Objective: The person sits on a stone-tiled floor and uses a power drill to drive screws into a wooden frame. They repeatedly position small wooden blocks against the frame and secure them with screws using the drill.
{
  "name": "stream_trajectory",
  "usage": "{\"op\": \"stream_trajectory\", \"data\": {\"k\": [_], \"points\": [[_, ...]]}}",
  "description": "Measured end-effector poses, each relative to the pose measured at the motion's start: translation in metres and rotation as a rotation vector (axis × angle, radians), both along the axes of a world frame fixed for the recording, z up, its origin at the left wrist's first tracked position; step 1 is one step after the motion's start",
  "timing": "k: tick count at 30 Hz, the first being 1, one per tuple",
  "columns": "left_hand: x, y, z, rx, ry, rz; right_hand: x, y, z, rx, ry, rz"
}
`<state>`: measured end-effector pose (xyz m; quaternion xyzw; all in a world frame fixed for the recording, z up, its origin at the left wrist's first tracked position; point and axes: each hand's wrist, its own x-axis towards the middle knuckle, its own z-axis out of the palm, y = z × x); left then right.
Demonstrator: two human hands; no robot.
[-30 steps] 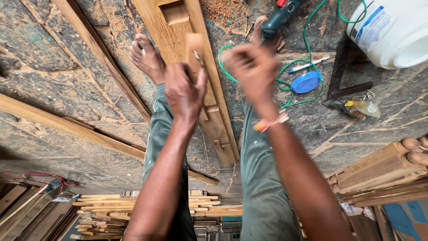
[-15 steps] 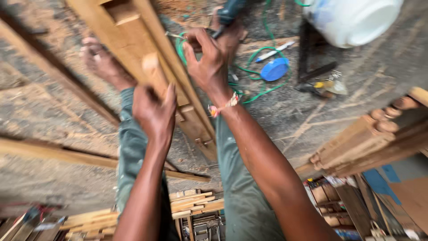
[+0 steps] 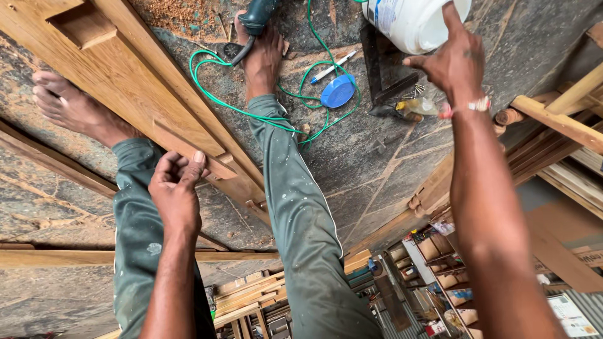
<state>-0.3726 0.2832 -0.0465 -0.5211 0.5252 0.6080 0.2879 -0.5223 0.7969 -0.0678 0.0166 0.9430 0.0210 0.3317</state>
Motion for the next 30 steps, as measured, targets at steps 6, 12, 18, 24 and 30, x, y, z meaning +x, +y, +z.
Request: {"op": "stream_trajectory", "data": {"k": [6, 12, 18, 24, 30], "points": [[-0.016, -0.003, 0.001, 0.073, -0.033, 0.023, -0.031, -0.022, 0.006, 0.166, -0.483, -0.382], [-0.021, -0.011, -0.001, 0.117, -0.054, 0.101, -0.019, -0.043, 0.055, -0.219, -0.192, -0.78], [-0.02, -0.02, -0.003, 0.219, -0.085, 0.175, -0.012, -0.039, 0.051, -0.338, -0.227, -0.959], [-0.016, -0.023, -0.004, 0.392, -0.109, 0.324, 0.0, -0.095, 0.088, -0.802, -0.391, -1.161], [-0.019, -0.026, 0.001, 0.742, -0.054, 0.577, 0.028, -0.245, 0.091, -1.219, -1.011, -1.301]]}}
